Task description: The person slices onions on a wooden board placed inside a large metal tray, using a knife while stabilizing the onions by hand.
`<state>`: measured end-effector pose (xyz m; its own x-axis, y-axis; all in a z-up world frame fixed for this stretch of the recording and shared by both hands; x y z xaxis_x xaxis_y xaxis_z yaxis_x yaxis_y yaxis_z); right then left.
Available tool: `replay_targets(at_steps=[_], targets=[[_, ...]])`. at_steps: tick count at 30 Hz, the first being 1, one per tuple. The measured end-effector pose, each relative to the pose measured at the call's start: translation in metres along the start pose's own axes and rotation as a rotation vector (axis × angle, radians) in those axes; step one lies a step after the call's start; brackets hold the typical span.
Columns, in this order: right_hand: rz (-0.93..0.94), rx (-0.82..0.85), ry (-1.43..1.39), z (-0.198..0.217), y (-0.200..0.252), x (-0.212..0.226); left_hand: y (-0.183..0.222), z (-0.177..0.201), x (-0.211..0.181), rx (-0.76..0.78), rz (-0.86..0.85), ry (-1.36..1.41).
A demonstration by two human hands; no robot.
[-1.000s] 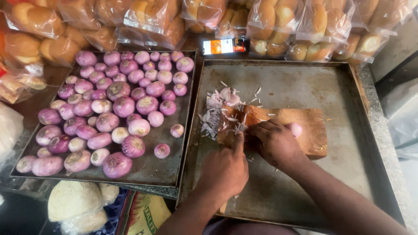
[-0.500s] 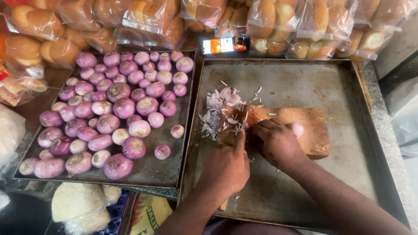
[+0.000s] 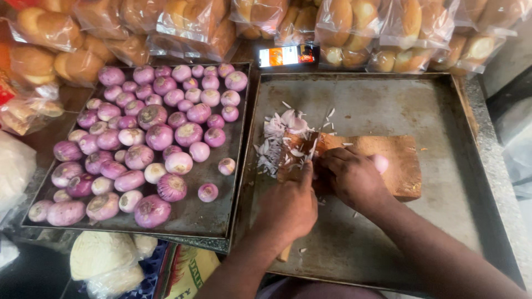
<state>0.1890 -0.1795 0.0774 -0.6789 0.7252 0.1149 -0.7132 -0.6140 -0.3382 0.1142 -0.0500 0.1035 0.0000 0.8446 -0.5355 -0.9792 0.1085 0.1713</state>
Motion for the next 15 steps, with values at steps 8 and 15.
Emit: replay_targets(at_steps=[8,15], targets=[[0.009,0.006,0.035,0.006,0.0,0.002,0.001,0.003,-0.006,0.093,0.059,0.047],[-0.04,0.066,0.015,-0.002,-0.001,-0.005,0.002,0.0,-0.009,-0.136,-0.083,0.03]])
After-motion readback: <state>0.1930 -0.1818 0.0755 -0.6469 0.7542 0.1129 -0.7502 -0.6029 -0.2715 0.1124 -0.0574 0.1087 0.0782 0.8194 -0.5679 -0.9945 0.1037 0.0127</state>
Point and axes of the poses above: each hand's wrist, its own y-axis away from the middle knuckle, its own z-axis out of the back of the hand, x = y × z, the point moved 6 cm from there along -y, towards the middle knuckle, and after that the axes turned 12 degrees about y, right-handed, at the moved point
